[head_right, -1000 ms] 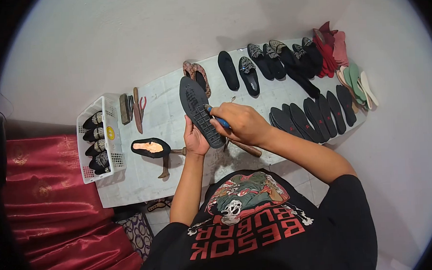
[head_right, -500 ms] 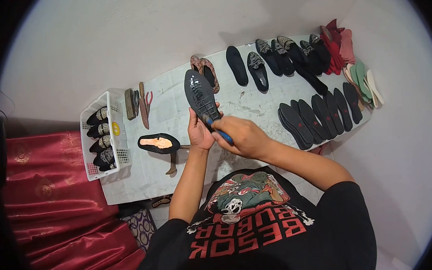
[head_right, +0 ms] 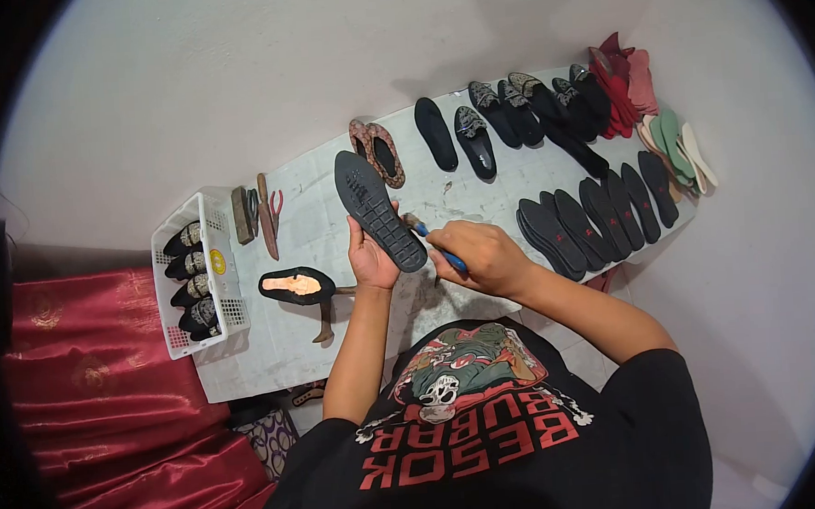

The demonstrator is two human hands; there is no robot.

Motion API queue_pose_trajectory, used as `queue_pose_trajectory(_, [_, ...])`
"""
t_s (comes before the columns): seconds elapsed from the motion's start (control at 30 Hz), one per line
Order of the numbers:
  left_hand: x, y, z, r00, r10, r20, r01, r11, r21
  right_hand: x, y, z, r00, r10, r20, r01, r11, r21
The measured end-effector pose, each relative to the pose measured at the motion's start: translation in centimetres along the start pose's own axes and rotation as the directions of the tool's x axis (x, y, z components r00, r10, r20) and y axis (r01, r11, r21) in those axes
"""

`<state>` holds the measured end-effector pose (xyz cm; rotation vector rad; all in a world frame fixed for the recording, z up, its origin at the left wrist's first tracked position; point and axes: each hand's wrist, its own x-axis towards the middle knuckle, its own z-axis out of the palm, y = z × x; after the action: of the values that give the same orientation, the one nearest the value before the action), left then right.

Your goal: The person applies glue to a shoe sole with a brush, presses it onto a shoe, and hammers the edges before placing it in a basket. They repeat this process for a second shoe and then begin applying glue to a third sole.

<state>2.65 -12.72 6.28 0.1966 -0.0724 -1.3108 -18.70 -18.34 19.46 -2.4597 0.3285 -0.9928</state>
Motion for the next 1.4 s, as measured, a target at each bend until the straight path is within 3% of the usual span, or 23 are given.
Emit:
queue_pose_trajectory(0.17, [1.0, -1.5, 0.4, 0.997, 0.054, -0.062, -0.055, 0.998, -0.015, -2.5, 0.4, -0.4, 0.992, 0.030, 0.125, -0.030, 1.000, 0.001])
queue_pose_trajectory(0.23, [0.9, -1.8, 0.4, 1.000, 0.016, 0.022, -0.016, 1.000, -0.011, -2.7, 0.2, -1.2, 0.990, 0.048, 0.135, -0.051, 0.998, 0.022])
queue_pose_trajectory(0.37, [0.4, -2.9, 0.6, 0.985, -0.116, 0.130, 0.109, 0.992, 0.058, -0.2, 1.6, -2.6, 1.000, 0.006, -0.001, -0.006, 1.000, -0.008])
queue_pose_trajectory(0.4, [0.3, -3.6, -0.4, 0.987, -0.155, 0.031, 0.155, 0.988, 0.007, 0.9, 2.0, -3.0, 1.000, -0.001, -0.027, 0.000, 0.999, -0.036])
queue_pose_trajectory(0.5, [-0.9, -5.0, 0.0, 0.950, -0.240, 0.201, 0.217, 0.968, 0.128, 3.9, 3.6, -3.7, 0.988, -0.020, -0.154, 0.013, 0.999, -0.040])
queue_pose_trajectory(0.6, [-1.6, -5.8, 0.4, 0.957, -0.230, 0.178, 0.217, 0.972, 0.087, 4.3, 4.2, -3.9, 0.992, -0.042, -0.118, 0.036, 0.998, -0.056])
queue_pose_trajectory(0.73, [-1.8, -4.7, 0.1, 0.978, -0.189, 0.086, 0.185, 0.981, 0.049, 1.0, 2.7, -3.4, 0.997, -0.062, 0.042, 0.060, 0.997, 0.038])
queue_pose_trajectory(0.77, [-2.0, -4.3, 0.0, 0.977, -0.182, 0.111, 0.170, 0.979, 0.108, 0.6, 2.4, -3.6, 0.992, -0.109, 0.065, 0.105, 0.993, 0.057])
queue_pose_trajectory(0.83, [-2.4, -3.7, 0.6, 0.972, -0.181, 0.152, 0.144, 0.963, 0.226, 1.0, 2.2, -4.5, 0.991, -0.112, 0.066, 0.105, 0.989, 0.107])
queue_pose_trajectory(0.87, [-2.9, -4.0, 1.0, 0.977, -0.197, 0.080, 0.185, 0.973, 0.136, 1.4, 2.3, -5.0, 0.993, -0.112, 0.033, 0.108, 0.990, 0.089])
queue_pose_trajectory(1.03, [-4.5, -5.4, 0.9, 0.968, -0.213, 0.130, 0.179, 0.956, 0.233, 3.7, 4.4, -5.7, 0.986, -0.049, -0.160, 0.063, 0.995, 0.083])
queue_pose_trajectory(1.1, [-4.8, -6.7, 1.0, 0.971, -0.197, 0.134, 0.163, 0.960, 0.229, 2.5, 4.5, -5.0, 0.991, -0.015, -0.132, 0.029, 0.994, 0.104])
queue_pose_trajectory(1.23, [-4.8, -8.3, 3.4, 0.995, -0.101, -0.003, 0.099, 0.966, 0.237, -1.6, 3.2, -3.1, 0.997, 0.011, -0.071, 0.003, 0.980, 0.200])
queue_pose_trajectory(1.37, [-5.6, -8.3, 1.0, 0.982, -0.188, -0.023, 0.188, 0.949, 0.252, -2.3, 3.0, -4.3, 0.992, 0.114, -0.049, -0.097, 0.957, 0.273])
queue_pose_trajectory(1.4, [-5.7, -8.2, 0.6, 0.973, -0.226, -0.047, 0.231, 0.960, 0.158, -1.8, 3.3, -4.9, 0.987, 0.143, -0.070, -0.119, 0.956, 0.269])
